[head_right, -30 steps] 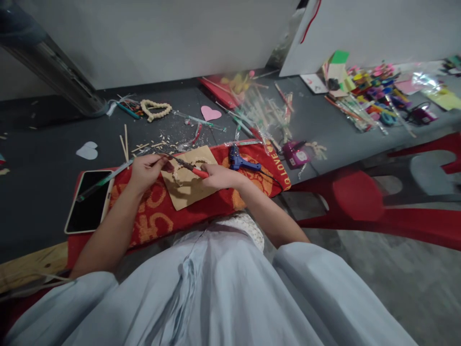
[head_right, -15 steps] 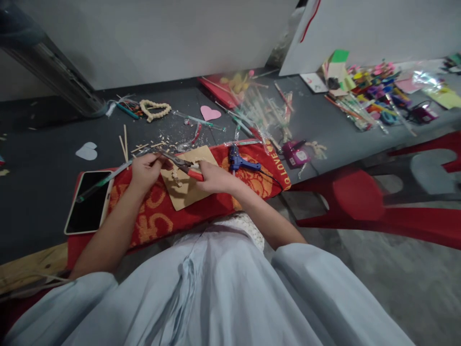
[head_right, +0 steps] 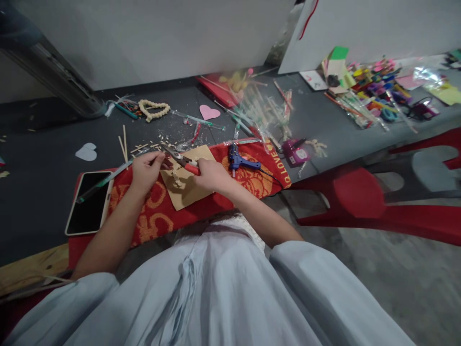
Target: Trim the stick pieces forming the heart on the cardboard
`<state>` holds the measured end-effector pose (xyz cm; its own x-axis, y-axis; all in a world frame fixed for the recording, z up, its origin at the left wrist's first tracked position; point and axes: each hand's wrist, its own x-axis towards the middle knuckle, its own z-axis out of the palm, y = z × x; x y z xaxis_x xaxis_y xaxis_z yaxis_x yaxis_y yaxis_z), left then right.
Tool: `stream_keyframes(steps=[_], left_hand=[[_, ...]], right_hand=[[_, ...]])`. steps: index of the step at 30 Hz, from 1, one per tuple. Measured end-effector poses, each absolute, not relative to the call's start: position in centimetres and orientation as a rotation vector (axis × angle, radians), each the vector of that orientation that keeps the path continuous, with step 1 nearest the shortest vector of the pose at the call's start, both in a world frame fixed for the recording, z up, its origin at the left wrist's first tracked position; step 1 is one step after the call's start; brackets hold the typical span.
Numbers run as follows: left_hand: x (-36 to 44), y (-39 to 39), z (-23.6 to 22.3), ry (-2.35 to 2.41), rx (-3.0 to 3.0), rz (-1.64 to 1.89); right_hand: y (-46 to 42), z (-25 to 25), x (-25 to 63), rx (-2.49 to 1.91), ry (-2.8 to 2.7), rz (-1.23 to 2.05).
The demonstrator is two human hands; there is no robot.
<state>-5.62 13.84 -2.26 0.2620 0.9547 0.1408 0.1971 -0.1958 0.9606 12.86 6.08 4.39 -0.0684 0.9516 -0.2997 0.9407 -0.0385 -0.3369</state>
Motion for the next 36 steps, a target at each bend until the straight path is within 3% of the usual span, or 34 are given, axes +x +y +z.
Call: stream_keyframes(steps=[7,13,18,25,36], left_hand=[[-5.6,13.9,-2.3,1.106,1.555,1.030],[-6.3,13.3,-1.0,1.250,1.992,1.309],[-6.7,13.8,-1.0,1.197,2.329,1.179],[-6.6,14.1,-1.5,1.232,2.362,1.071],[-6.6,13.7,-1.3,1.273,2.309,1.270]], right_hand=[[6.6,4.1,13.3,-2.185,-2.133,0.750],[6.2,3.6,12.9,-2.203,-2.276,0.415],[6.0,3.4,12.5,-2.202,-2.353,0.261],[5.7,3.8,12.2,-2.223,-2.340,0.159],[5.7,3.3,12.5,-2.197,-2.286,0.320]])
